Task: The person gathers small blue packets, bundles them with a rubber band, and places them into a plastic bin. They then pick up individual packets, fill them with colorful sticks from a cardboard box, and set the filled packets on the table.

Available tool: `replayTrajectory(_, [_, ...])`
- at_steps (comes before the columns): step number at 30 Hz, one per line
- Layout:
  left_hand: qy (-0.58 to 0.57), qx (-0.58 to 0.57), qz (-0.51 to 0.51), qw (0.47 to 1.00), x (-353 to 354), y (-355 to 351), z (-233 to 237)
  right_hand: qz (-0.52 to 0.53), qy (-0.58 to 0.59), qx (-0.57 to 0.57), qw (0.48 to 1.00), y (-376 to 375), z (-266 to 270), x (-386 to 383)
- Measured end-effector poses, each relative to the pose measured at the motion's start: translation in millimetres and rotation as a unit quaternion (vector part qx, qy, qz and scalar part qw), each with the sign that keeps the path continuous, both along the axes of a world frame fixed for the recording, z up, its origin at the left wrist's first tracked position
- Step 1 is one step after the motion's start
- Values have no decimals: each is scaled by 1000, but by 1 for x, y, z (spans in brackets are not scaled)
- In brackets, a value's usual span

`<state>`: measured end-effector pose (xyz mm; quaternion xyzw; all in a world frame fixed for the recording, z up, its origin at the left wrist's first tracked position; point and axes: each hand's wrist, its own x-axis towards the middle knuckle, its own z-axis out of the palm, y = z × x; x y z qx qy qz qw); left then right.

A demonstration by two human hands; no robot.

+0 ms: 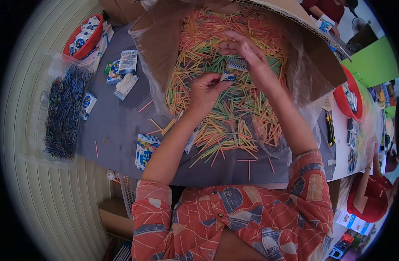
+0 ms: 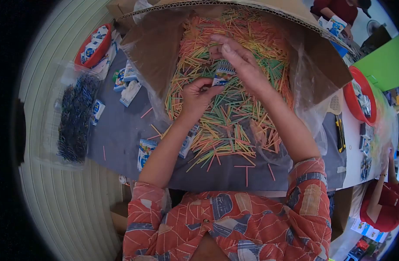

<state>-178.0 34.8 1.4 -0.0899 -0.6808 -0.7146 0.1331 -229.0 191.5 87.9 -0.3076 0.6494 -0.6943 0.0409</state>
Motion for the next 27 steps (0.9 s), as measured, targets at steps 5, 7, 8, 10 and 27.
replayTrajectory(5, [36,63,-29,997,9,14,0,28,-49,1,998,2,-24,20])
replayTrajectory(7, [26,1,-17,1000,35,1,5,47,-45,5,998,-5,-25,43])
replayTrajectory(8, [17,-59,-6,998,53,-9,9,45,-85,26,995,-1,-14,53])
replayTrajectory(10, [6,-109,37,993,104,-38,28,54,-59,15,997,3,-14,48])
replayTrajectory(27, [3,-573,133,809,159,-60,10,-100,278,735,611,-130,-23,-83])
